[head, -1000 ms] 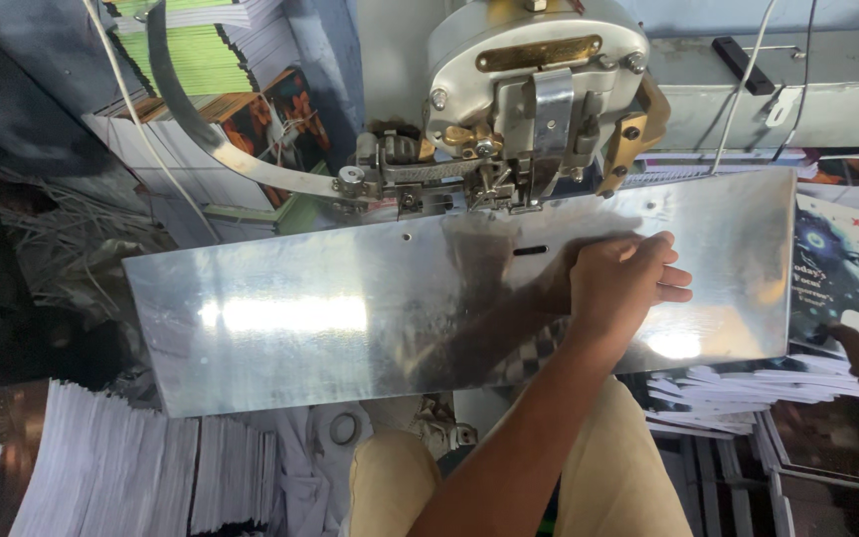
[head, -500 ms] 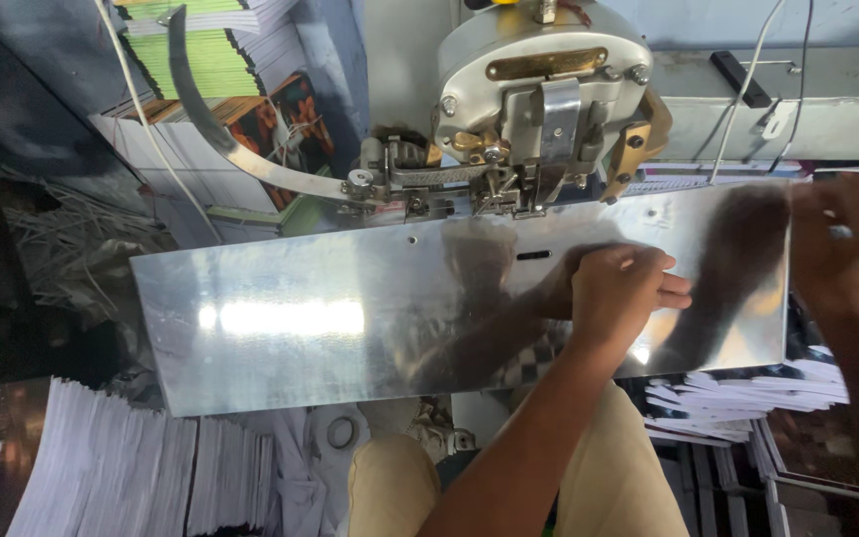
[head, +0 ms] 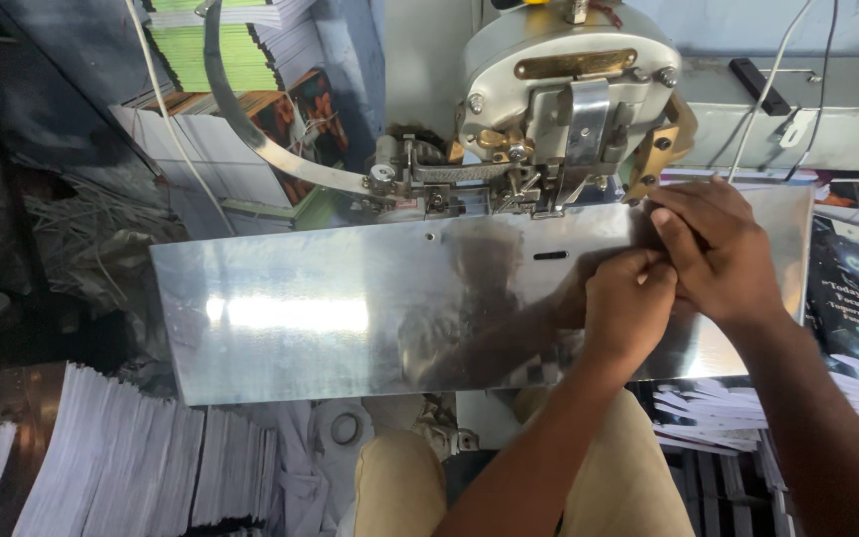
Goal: The person picks up a book cover and a stack of pages, aligns them, and feeds them into a binding machine. The person repeats this process for multiple books, stacking the finished items on the right.
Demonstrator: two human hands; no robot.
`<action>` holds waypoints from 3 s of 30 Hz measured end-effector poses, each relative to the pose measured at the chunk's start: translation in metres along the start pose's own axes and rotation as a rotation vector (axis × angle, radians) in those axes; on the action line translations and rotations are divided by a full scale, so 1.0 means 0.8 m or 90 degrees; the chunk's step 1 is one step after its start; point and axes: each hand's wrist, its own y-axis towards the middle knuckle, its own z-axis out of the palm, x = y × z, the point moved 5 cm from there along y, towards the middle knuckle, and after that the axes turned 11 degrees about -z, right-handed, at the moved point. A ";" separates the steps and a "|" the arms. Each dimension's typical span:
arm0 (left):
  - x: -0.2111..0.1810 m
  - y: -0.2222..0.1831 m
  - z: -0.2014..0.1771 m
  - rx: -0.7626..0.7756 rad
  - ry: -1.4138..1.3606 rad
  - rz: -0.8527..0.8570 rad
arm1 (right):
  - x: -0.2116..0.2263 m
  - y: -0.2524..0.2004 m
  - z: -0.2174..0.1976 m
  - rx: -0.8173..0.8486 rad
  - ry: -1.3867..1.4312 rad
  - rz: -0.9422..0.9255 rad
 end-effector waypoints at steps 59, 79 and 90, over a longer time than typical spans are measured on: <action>-0.083 -0.099 -0.295 -0.512 0.470 0.352 | 0.173 0.036 0.177 0.138 -0.114 -0.244; -0.090 -0.097 -0.323 -0.515 0.368 0.360 | 0.221 0.080 0.227 0.095 -0.152 -0.213; -0.088 -0.099 -0.323 -0.492 0.321 0.358 | 0.230 0.085 0.234 0.048 -0.192 -0.184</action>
